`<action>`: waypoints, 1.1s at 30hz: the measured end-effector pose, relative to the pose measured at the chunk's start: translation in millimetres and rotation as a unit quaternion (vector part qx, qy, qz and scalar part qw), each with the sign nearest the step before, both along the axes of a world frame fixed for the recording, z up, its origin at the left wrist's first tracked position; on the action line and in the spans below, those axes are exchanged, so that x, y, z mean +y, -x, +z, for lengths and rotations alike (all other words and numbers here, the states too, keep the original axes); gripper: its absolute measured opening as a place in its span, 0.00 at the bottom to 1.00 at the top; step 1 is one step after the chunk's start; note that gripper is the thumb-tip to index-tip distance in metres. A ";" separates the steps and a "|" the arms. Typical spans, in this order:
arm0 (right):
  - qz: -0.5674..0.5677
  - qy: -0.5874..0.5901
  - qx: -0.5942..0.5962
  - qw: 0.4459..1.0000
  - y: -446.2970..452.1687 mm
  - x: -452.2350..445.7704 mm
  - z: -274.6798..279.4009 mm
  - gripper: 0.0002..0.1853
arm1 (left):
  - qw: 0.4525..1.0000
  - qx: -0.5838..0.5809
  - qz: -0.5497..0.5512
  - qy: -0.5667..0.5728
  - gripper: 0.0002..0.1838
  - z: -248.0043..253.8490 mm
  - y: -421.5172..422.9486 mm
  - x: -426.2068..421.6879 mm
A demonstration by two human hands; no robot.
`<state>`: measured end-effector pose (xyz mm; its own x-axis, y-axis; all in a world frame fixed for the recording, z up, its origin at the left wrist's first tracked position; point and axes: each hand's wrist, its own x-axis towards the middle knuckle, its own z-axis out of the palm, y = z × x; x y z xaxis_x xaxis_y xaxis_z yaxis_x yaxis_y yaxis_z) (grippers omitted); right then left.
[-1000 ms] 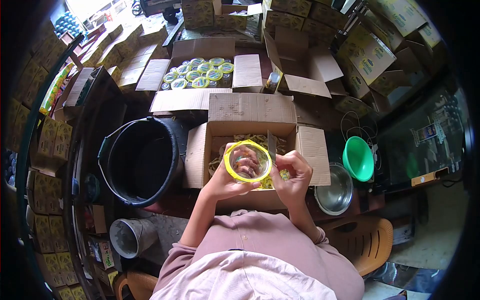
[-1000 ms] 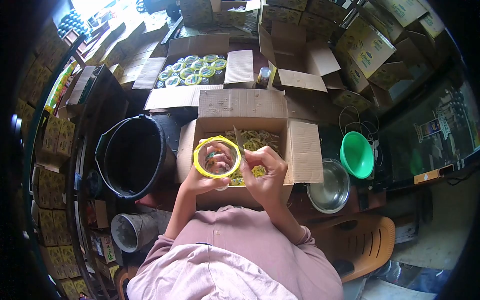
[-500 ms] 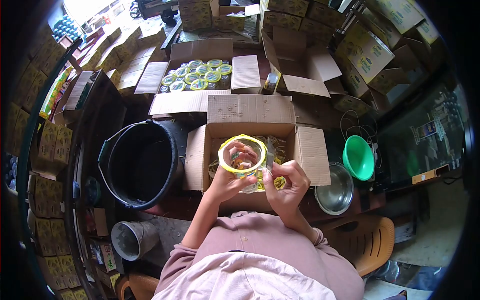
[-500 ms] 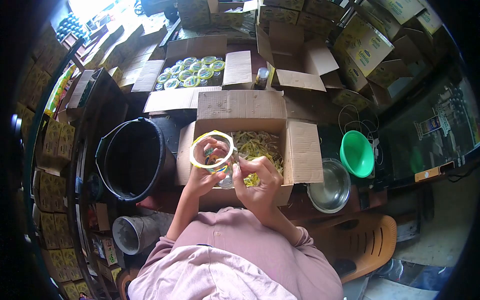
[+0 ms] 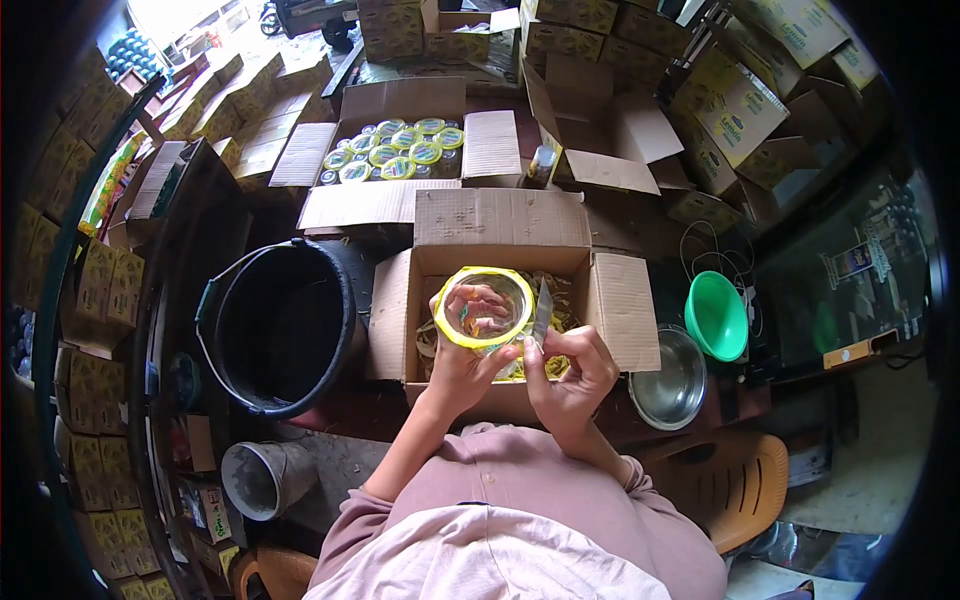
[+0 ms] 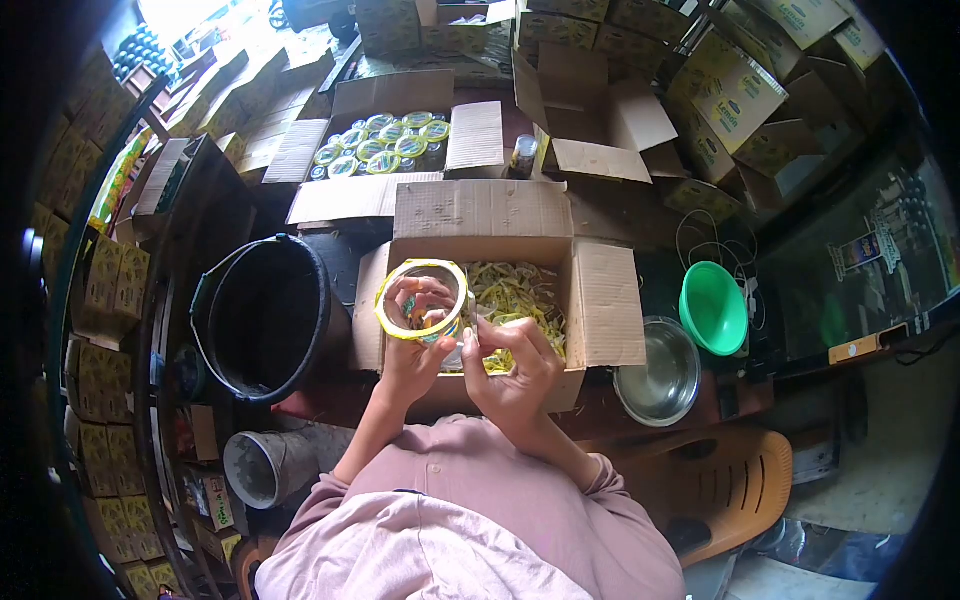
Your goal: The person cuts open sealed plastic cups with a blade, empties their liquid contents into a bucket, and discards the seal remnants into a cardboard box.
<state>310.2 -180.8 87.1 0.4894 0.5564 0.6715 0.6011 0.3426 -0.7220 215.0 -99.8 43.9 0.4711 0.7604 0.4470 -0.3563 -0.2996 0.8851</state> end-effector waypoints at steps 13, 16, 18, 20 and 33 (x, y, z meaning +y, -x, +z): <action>-0.056 0.007 -0.049 0.997 -1.4 5.7 8.0 0.13 | 0.995 0.077 0.026 -0.059 0.43 1.1 3.4 2.4; -0.059 0.013 -0.057 0.997 -5.6 7.5 11.3 0.13 | 0.990 0.102 0.032 -0.095 0.45 0.9 5.5 2.9; -0.021 0.012 -0.009 1.000 -12.1 10.7 9.2 0.12 | 0.987 0.117 0.028 -0.107 0.45 0.8 7.3 1.6; 0.009 0.013 0.032 0.999 -15.9 11.3 6.7 0.12 | 0.988 0.116 0.016 -0.099 0.45 0.2 8.0 1.7; 0.003 0.002 0.003 1.000 -3.8 -1.9 8.0 0.09 | 0.997 -0.011 -0.056 0.047 0.38 -1.8 3.7 2.1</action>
<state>314.0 -182.7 95.1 0.4902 0.5625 0.6658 0.5939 0.3435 -0.7275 211.3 -97.7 42.1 0.5465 0.7420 0.3883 -0.4029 -0.1735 0.8986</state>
